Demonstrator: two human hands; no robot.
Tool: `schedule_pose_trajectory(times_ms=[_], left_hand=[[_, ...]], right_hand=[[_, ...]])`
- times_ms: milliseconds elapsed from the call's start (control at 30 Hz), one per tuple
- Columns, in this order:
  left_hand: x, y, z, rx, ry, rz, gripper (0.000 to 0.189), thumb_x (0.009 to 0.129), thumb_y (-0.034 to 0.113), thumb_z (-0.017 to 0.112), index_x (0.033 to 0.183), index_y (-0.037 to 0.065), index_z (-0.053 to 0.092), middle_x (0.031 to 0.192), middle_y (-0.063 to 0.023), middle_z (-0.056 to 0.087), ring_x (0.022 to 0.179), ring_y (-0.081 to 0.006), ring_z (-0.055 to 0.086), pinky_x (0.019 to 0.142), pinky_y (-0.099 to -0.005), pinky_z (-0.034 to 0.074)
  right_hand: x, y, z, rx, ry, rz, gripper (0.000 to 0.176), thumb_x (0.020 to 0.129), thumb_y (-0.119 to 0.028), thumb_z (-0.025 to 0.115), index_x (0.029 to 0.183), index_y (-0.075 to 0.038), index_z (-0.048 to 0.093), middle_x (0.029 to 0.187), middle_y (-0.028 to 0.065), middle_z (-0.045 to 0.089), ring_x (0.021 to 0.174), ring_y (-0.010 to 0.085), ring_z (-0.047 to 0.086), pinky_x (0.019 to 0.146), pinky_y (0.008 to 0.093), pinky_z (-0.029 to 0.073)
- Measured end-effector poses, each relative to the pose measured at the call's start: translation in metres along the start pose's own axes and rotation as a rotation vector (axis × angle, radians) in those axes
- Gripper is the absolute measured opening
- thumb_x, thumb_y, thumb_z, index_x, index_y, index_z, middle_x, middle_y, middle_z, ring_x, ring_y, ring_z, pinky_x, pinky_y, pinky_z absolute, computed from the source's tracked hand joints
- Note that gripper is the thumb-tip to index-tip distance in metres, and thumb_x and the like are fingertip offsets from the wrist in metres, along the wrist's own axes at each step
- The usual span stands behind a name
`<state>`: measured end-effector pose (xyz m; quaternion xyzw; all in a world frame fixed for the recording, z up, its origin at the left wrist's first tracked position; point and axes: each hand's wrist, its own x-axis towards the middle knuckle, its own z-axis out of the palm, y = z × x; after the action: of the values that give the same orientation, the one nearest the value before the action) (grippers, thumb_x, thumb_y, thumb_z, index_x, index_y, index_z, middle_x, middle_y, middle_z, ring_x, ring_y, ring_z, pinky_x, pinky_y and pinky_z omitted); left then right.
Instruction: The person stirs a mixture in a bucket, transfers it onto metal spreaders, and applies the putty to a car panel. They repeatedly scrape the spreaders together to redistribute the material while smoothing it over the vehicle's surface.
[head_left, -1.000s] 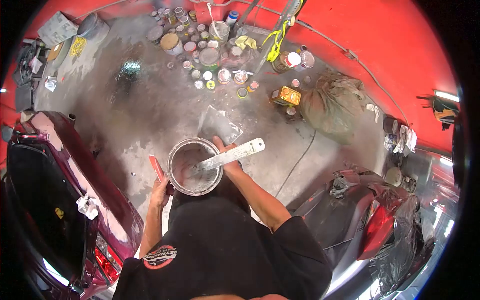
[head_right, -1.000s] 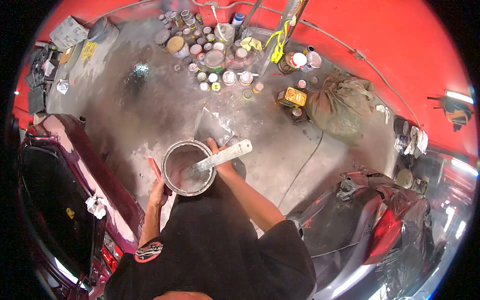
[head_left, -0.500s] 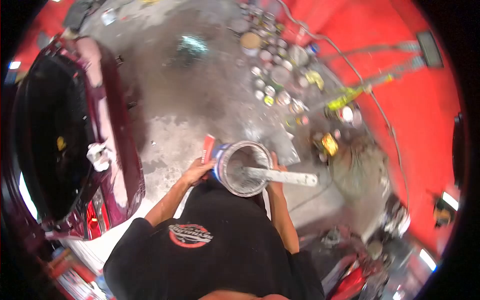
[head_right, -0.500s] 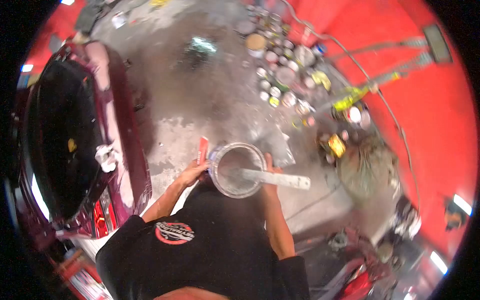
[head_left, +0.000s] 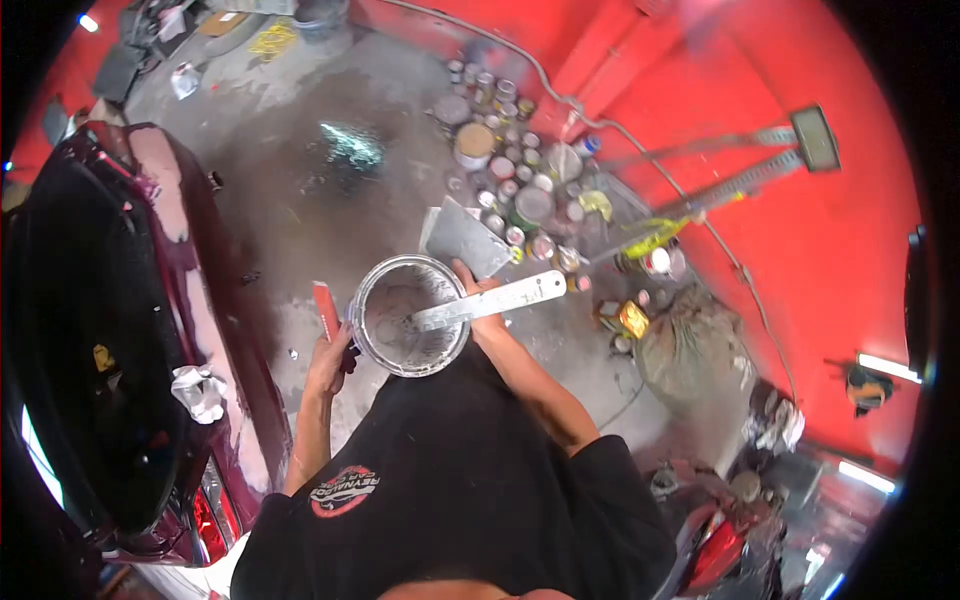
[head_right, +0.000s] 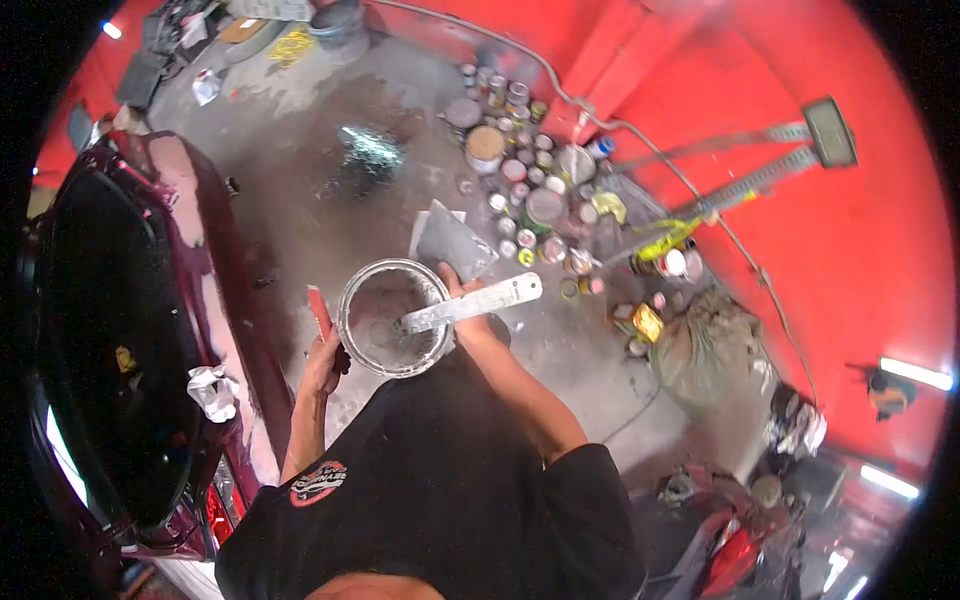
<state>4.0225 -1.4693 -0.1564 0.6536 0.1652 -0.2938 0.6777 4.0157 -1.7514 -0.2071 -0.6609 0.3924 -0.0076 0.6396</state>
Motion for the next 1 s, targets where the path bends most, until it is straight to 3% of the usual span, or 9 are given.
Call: schedule_pose_trajectory(times_ms=[267,400,533,567,667,767,900,933,1000], left_hand=[[0.106,0.068,-0.033,-0.16,0.114,0.032,0.046,0.089,0.051,0.069,0.097,0.009,0.053,0.063,0.0012,0.046,0.045,-0.0106,0.039,0.042,-0.0283,0.033],[0.121,0.12,-0.044,-0.244,0.235,0.091,0.041,0.095,0.05,0.062,0.099,0.01,0.056,0.065,0.0002,0.055,0.049,-0.0113,0.049,0.044,-0.0279,0.038],[0.136,0.138,-0.07,-0.414,0.398,0.246,0.04,0.096,0.049,0.061,0.093,0.009,0.059,0.063,0.0,0.056,0.046,-0.0109,0.047,0.041,-0.0262,0.034],[0.139,0.144,-0.078,-0.098,0.469,0.284,0.041,0.096,0.05,0.061,0.09,0.009,0.059,0.062,0.0002,0.053,0.046,-0.0103,0.044,0.042,-0.0269,0.033],[0.162,0.172,-0.096,-0.475,0.597,0.177,0.04,0.095,0.049,0.061,0.088,0.01,0.058,0.06,0.0009,0.05,0.048,-0.01,0.044,0.044,-0.0286,0.034],[0.221,0.185,-0.133,-0.574,0.656,0.208,0.036,0.095,0.046,0.064,0.09,0.011,0.056,0.06,0.001,0.049,0.047,-0.0113,0.045,0.043,-0.0286,0.034],[0.296,0.252,-0.171,-0.624,0.589,0.206,0.034,0.094,0.043,0.067,0.093,0.011,0.058,0.064,0.0013,0.05,0.046,-0.0106,0.042,0.043,-0.0277,0.033],[0.315,0.283,-0.191,-0.598,0.56,0.23,0.034,0.093,0.043,0.067,0.092,0.01,0.059,0.064,0.0021,0.048,0.046,-0.0097,0.041,0.043,-0.0273,0.032],[0.346,0.325,-0.202,-0.55,0.556,0.251,0.036,0.093,0.044,0.068,0.092,0.009,0.061,0.062,0.0035,0.045,0.046,-0.008,0.039,0.043,-0.0264,0.03]], right_hand=[[0.112,-0.098,0.109,0.073,0.056,-0.098,0.044,0.085,-0.041,0.076,0.064,-0.004,0.063,0.065,0.0052,0.062,0.056,0.0149,0.055,0.053,0.0334,0.045],[0.126,-0.218,0.141,-0.035,-0.399,-0.126,0.063,0.089,-0.056,0.064,0.088,0.007,0.068,0.086,0.0185,0.068,0.082,0.0269,0.063,0.08,0.0405,0.048],[0.171,-0.26,0.227,-0.187,-0.669,-0.233,0.063,0.09,-0.055,0.062,0.093,0.007,0.07,0.088,0.0242,0.069,0.08,0.0326,0.066,0.083,0.0416,0.049],[0.17,-0.287,0.243,-0.129,-0.699,-0.318,0.062,0.09,-0.055,0.061,0.094,0.007,0.071,0.087,0.026,0.069,0.079,0.0346,0.066,0.084,0.0422,0.049],[0.208,-0.294,0.317,-0.241,-0.855,-0.406,0.062,0.091,-0.054,0.06,0.098,0.007,0.069,0.086,0.0263,0.068,0.078,0.0358,0.065,0.082,0.0427,0.05],[0.26,-0.271,0.403,-0.431,-0.683,-0.581,0.063,0.088,-0.053,0.067,0.099,0.009,0.067,0.087,0.0225,0.069,0.077,0.0279,0.066,0.077,0.041,0.051],[0.303,-0.364,0.459,-0.522,-0.684,-0.169,0.075,0.084,-0.062,0.068,0.103,0.01,0.062,0.096,0.0225,0.067,0.088,0.027,0.064,0.085,0.0419,0.049],[0.322,-0.389,0.485,-0.51,-0.818,-0.145,0.074,0.083,-0.063,0.069,0.096,0.01,0.065,0.091,0.0217,0.067,0.081,0.0286,0.064,0.081,0.0437,0.05],[0.316,-0.445,0.506,-0.629,-0.544,-0.316,0.069,0.083,-0.062,0.07,0.071,0.006,0.066,0.066,0.0137,0.062,0.06,0.0244,0.054,0.064,0.0444,0.048]])
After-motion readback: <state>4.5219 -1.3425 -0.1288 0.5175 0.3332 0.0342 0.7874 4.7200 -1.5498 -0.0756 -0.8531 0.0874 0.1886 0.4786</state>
